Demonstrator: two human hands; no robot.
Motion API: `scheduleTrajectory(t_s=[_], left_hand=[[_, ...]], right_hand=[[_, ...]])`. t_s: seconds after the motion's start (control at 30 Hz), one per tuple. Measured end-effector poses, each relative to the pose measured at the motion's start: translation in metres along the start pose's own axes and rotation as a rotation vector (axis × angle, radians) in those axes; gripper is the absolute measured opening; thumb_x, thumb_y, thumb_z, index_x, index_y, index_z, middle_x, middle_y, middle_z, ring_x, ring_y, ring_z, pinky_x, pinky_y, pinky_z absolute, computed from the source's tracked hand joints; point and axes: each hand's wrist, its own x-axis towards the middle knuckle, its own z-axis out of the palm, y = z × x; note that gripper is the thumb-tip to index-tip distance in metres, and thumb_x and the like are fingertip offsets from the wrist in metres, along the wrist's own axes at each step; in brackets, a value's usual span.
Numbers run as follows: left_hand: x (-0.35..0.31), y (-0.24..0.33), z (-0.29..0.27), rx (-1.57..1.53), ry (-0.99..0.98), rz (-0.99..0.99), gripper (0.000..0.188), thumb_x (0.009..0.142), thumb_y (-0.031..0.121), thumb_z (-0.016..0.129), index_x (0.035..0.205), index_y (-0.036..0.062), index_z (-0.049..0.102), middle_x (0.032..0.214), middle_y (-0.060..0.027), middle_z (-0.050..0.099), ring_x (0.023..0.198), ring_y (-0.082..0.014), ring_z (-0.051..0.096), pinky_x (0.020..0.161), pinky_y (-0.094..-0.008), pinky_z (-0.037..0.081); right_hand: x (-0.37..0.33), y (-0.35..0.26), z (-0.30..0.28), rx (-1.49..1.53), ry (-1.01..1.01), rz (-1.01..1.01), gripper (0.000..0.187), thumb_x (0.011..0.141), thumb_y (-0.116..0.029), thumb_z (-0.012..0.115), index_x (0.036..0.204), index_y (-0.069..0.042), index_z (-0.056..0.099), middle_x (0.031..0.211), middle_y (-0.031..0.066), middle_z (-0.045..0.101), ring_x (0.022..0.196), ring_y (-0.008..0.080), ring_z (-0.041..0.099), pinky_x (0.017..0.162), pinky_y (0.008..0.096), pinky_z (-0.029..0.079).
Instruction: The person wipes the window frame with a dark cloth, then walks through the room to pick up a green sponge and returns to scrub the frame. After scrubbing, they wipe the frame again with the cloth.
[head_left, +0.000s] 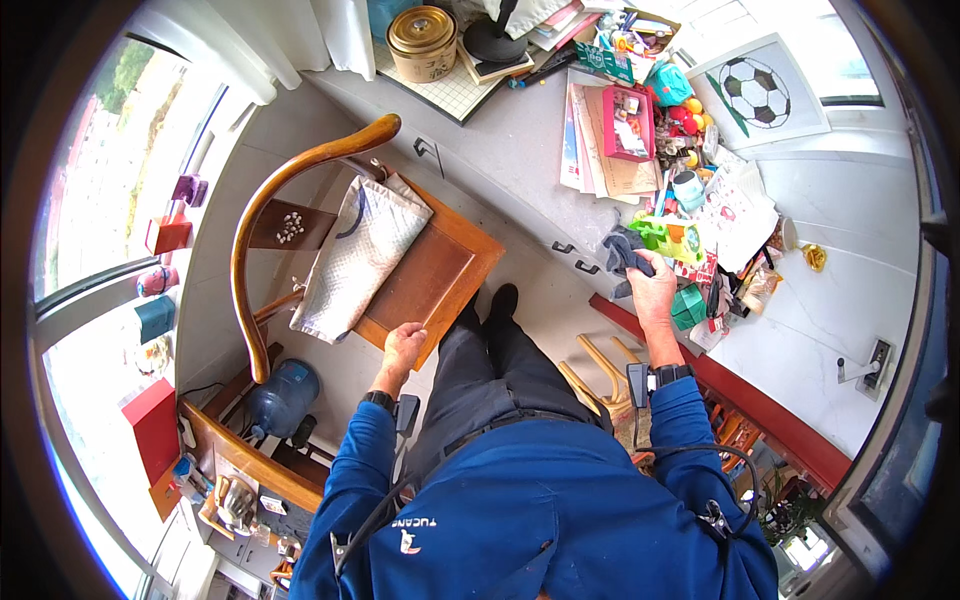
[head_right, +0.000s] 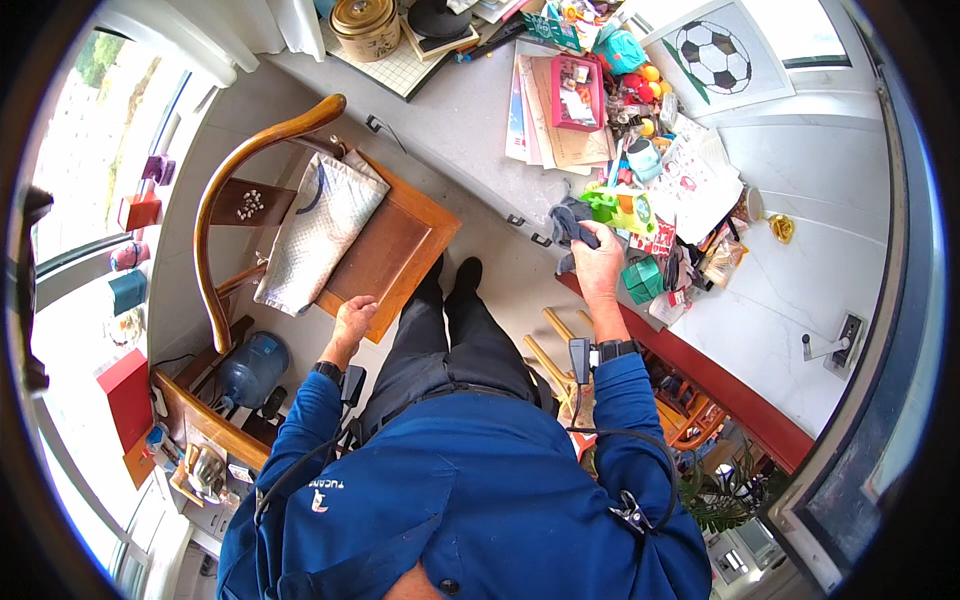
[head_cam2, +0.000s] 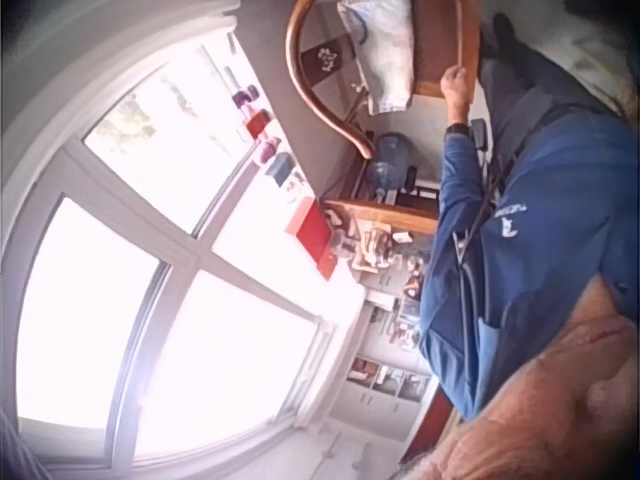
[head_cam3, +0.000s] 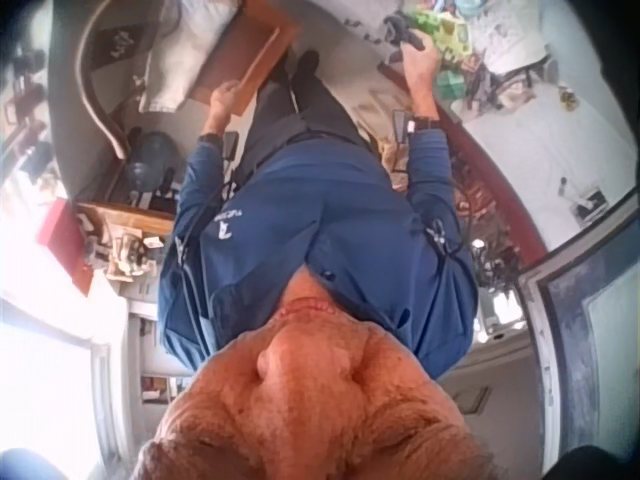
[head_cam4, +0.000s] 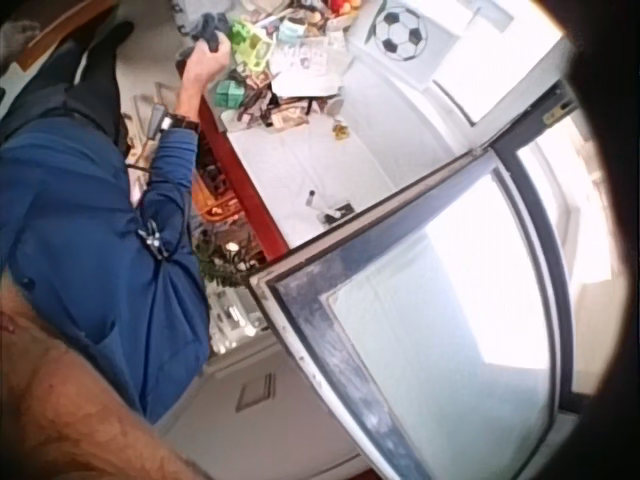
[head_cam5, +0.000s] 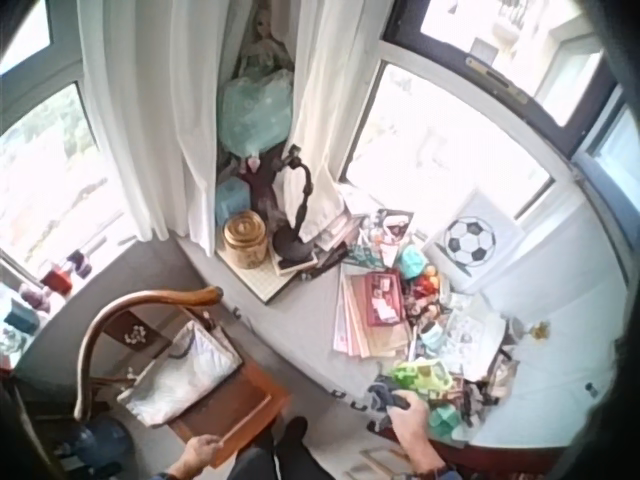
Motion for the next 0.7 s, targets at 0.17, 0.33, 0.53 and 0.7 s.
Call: scheduleTrajectory(t_s=[0.17,0.33,0.53,0.7], left_hand=[[-0.002,-0.007,-0.017,-0.004,0.011,-0.024,0.033,0.092,0.016,0.067,0.119,-0.0022,0.068,0.104,-0.0094,0.071,0.099,-0.0189,0.065,0.090,-0.0317,0.050],[0.009,-0.021,-0.049,-0.012,0.046,-0.001,0.036,0.092,0.018,0.067,0.122,-0.0010,0.067,0.108,-0.0105,0.071,0.100,-0.0198,0.065,0.086,-0.0338,0.052],[0.021,-0.019,-0.061,0.008,0.071,0.030,0.041,0.094,0.024,0.064,0.128,0.0016,0.064,0.115,-0.0099,0.069,0.100,-0.0217,0.064,0.076,-0.0360,0.054],[0.010,0.006,-0.047,-0.018,0.080,0.036,0.038,0.093,0.021,0.066,0.124,-0.0001,0.066,0.109,-0.0085,0.069,0.093,-0.0192,0.064,0.075,-0.0334,0.053]], right_hand=[[-0.001,-0.009,0.007,-0.006,0.033,-0.022,0.032,0.073,-0.001,0.071,0.104,-0.004,0.073,0.093,0.0090,0.073,0.083,0.0171,0.068,0.079,0.0311,0.054],[-0.012,-0.015,0.013,-0.023,0.051,-0.045,0.031,0.073,0.000,0.070,0.104,-0.004,0.073,0.089,0.0074,0.073,0.079,0.0139,0.066,0.076,0.0300,0.054],[0.001,-0.013,0.022,0.008,0.006,0.004,0.030,0.073,-0.002,0.070,0.103,-0.005,0.073,0.091,0.0086,0.074,0.083,0.0180,0.069,0.079,0.0311,0.054],[0.009,-0.010,0.022,0.020,-0.028,-0.006,0.029,0.073,-0.002,0.070,0.102,-0.005,0.073,0.093,0.0105,0.074,0.085,0.0202,0.070,0.080,0.0318,0.054]])
